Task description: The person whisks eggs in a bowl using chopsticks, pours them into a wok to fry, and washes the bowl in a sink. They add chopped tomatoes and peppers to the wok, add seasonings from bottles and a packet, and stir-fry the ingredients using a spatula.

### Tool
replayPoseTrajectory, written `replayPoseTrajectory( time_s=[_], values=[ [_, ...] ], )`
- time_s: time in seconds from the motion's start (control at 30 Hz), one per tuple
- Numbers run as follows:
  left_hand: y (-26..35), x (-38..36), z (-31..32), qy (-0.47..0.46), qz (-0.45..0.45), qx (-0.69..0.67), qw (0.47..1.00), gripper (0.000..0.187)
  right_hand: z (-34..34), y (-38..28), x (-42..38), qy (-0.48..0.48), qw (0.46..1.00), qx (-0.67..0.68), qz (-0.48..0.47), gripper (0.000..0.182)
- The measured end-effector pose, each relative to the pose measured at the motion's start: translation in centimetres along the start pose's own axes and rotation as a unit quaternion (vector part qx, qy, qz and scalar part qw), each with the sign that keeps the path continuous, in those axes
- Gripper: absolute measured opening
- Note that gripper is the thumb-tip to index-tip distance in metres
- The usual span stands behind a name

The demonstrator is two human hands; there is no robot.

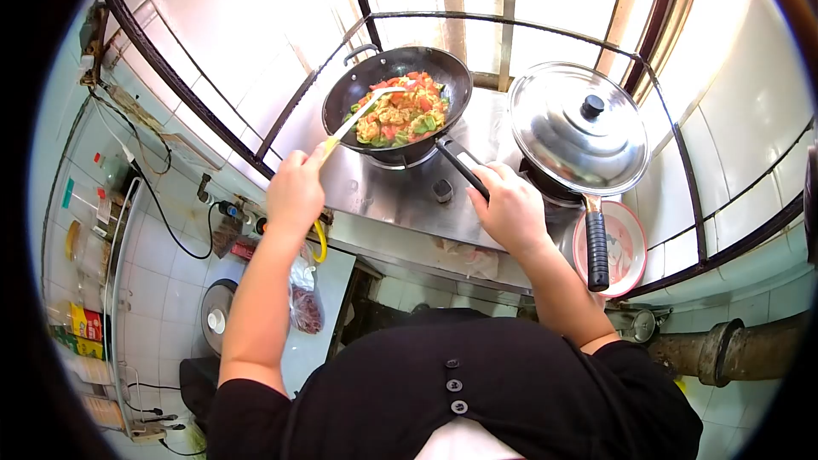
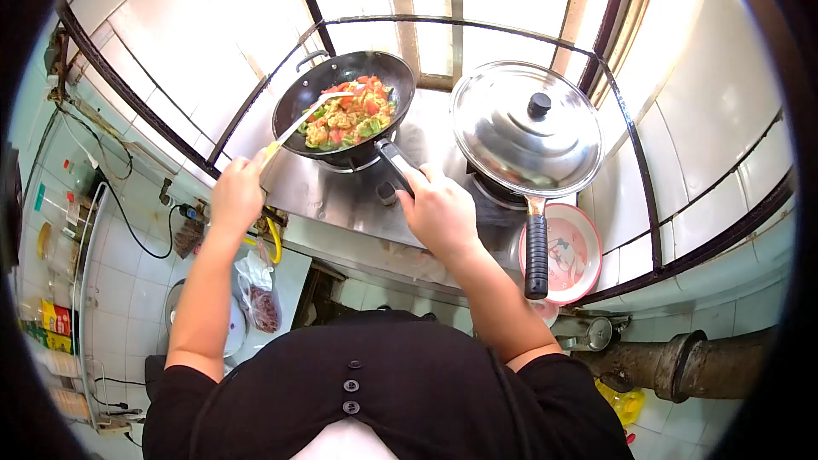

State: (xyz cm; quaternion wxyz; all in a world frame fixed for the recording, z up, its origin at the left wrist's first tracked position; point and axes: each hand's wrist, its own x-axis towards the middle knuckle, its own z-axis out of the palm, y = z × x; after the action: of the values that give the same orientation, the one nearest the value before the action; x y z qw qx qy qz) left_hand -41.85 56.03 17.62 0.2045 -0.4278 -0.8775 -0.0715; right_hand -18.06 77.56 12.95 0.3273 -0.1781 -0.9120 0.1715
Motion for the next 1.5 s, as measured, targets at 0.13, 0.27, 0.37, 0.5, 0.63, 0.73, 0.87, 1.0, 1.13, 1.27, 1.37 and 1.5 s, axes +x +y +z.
replayPoseTrajectory(
  time_s=[0.13, 0.27, 0.37, 0.5, 0.63, 0.73, 0.87, 1.0, 1.13, 1.27, 1.37, 1.5],
  values=[
    [1.3, 0.8, 2.8, -0.028, -0.013, -0.001, 1.000, 0.036, 0.0, 0.0, 0.0, -0.003, 1.000, -0.002, 0.010, 0.029],
    [0.0, -0.2, -2.4, -0.008, -0.013, -0.024, 1.000, 0.041, 0.2, -0.1, 0.0, 0.005, 1.000, 0.007, 0.014, 0.028],
    [0.1, -1.1, -7.9, -0.031, -0.024, 0.019, 0.999, 0.040, 0.2, 0.0, 0.0, 0.009, 0.999, 0.019, 0.024, 0.026],
    [0.4, 0.2, -5.0, -0.021, 0.051, 0.055, 0.997, 0.039, 0.3, -0.1, -0.1, -0.012, 0.999, 0.017, 0.034, 0.028],
    [1.2, 0.1, -4.2, -0.006, -0.012, 0.033, 0.999, 0.038, -0.1, -0.2, -0.3, -0.024, 0.998, 0.020, 0.047, 0.029],
    [2.6, -0.2, -1.8, -0.075, -0.042, 0.034, 0.996, 0.035, 0.1, 0.0, -0.1, -0.007, 0.999, 0.012, 0.032, 0.028],
    [2.8, -1.0, 0.8, -0.092, -0.048, -0.015, 0.995, 0.039, -0.2, -0.2, -0.5, -0.008, 1.000, 0.006, 0.028, 0.034],
    [4.3, -2.1, 2.3, -0.097, -0.039, -0.050, 0.993, 0.046, -0.2, -1.2, -1.2, -0.001, 0.998, -0.064, 0.023, 0.043],
    [4.5, -1.5, 2.1, -0.152, -0.081, -0.091, 0.981, 0.060, -0.1, -2.1, -1.1, -0.019, 0.993, -0.087, 0.075, 0.050],
    [4.8, -2.1, 2.0, -0.018, 0.006, -0.057, 0.998, 0.062, -0.3, -4.3, -1.8, 0.031, 0.986, -0.141, 0.084, 0.056],
    [7.5, -2.2, 0.5, 0.116, 0.156, -0.206, 0.959, 0.053, -1.4, -6.5, -3.2, 0.085, 0.981, -0.172, 0.042, 0.058],
    [12.7, -3.8, 0.0, 0.038, 0.268, -0.398, 0.877, 0.041, -4.4, -9.9, -6.8, 0.110, 0.985, -0.121, 0.055, 0.057]
  ],
)
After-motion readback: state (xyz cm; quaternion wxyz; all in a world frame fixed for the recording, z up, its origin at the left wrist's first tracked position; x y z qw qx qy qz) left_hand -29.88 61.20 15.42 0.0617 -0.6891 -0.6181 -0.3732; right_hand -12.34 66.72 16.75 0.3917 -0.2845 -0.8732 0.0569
